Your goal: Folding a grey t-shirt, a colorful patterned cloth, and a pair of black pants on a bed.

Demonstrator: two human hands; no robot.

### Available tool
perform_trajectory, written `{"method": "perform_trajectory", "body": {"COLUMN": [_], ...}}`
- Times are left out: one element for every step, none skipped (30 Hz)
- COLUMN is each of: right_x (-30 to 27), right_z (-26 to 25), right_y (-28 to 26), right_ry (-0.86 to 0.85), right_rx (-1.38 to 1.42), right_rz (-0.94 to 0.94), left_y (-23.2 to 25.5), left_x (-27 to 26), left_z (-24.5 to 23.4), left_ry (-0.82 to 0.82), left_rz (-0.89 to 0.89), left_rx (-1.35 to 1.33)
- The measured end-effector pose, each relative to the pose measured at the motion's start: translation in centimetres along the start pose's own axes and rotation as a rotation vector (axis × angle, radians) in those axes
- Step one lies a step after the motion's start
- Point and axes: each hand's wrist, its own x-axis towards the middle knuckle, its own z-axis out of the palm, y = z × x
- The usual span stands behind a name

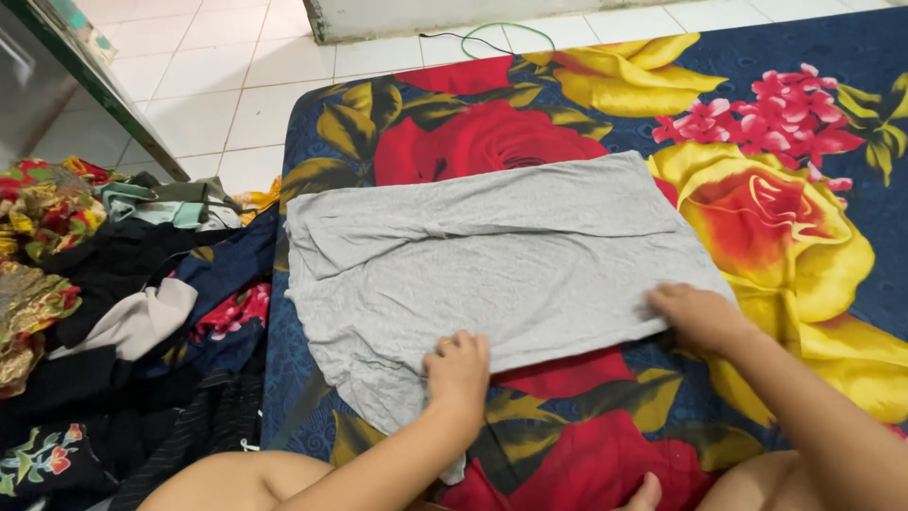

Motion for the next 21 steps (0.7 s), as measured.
{"method": "perform_trajectory", "body": {"right_x": [-0.2,-0.4,-0.6,-0.9,-1.2,-1.5,-1.5,-1.4,-1.5,-1.4,-1.3,-1.2,-0.8,-0.4,0.0,0.8,1.6,2.3,2.9,3.4,4.0], "right_z": [0.1,0.2,0.2,0.1,0.0,-0.1,0.2,0.5,0.8,0.5,0.2,0.0,0.4,0.9,1.3,2.3,3.3,4.3,4.2,4.1,4.0], "right_y": [1.0,2.1,3.1,3.8,4.4,5.0,5.7,6.4,7.1,7.3,7.4,7.6,8.4,9.3,10.1,11.3,12.5,13.8,14.6,15.4,16.2], "right_ry": [0.0,0.008,0.016,0.016,0.11,0.204,0.205,0.213,0.218,0.217,0.165,0.112,0.109,0.016,-0.076,-0.078,-0.201,-0.322,-0.323,-0.428,-0.532], "right_rx": [0.002,-0.014,-0.031,-0.029,-0.007,0.016,0.015,0.028,0.041,0.04,0.081,0.122,0.122,0.114,0.107,0.107,0.1,0.093,0.094,0.091,0.087], "right_rz": [-0.003,0.093,0.189,0.185,0.235,0.285,0.282,0.339,0.398,0.396,0.459,0.522,0.522,0.489,0.456,0.457,0.392,0.324,0.325,0.294,0.259], "left_y": [-0.9,-1.8,-2.7,-3.6,-4.5,-5.4,-5.9,-6.3,-6.7,-6.9,-7.0,-7.1,-7.5,-8.0,-8.5,-9.7,-10.9,-12.2,-13.7,-15.2,-16.8], "left_x": [-0.1,-0.2,-0.2,-0.4,-0.6,-0.8,-1.1,-1.4,-1.7,-2.1,-2.5,-2.9,-2.9,-3.0,-3.0,-2.0,-0.9,0.1,1.2,2.3,3.4], "left_z": [0.5,0.9,1.4,1.3,1.3,1.2,0.3,-0.7,-1.7,-3.6,-5.5,-7.3,-8.6,-9.8,-11.0,-9.8,-8.6,-7.4,-8.1,-8.8,-9.5], "left_ry": [-0.002,0.013,0.028,0.026,0.04,0.055,0.056,0.096,0.136,0.136,0.122,0.108,0.106,0.004,-0.099,-0.1,-0.195,-0.291,-0.292,-0.428,-0.563], "left_rz": [-0.002,-0.045,-0.088,-0.091,-0.074,-0.057,-0.061,-0.013,0.037,0.035,0.044,0.053,0.054,0.084,0.114,0.115,0.194,0.272,0.274,0.301,0.328], "left_rx": [0.002,-0.012,-0.027,-0.026,-0.106,-0.186,-0.186,-0.319,-0.453,-0.455,-0.541,-0.626,-0.628,-0.609,-0.589,-0.59,-0.527,-0.461,-0.461,-0.383,-0.302]}}
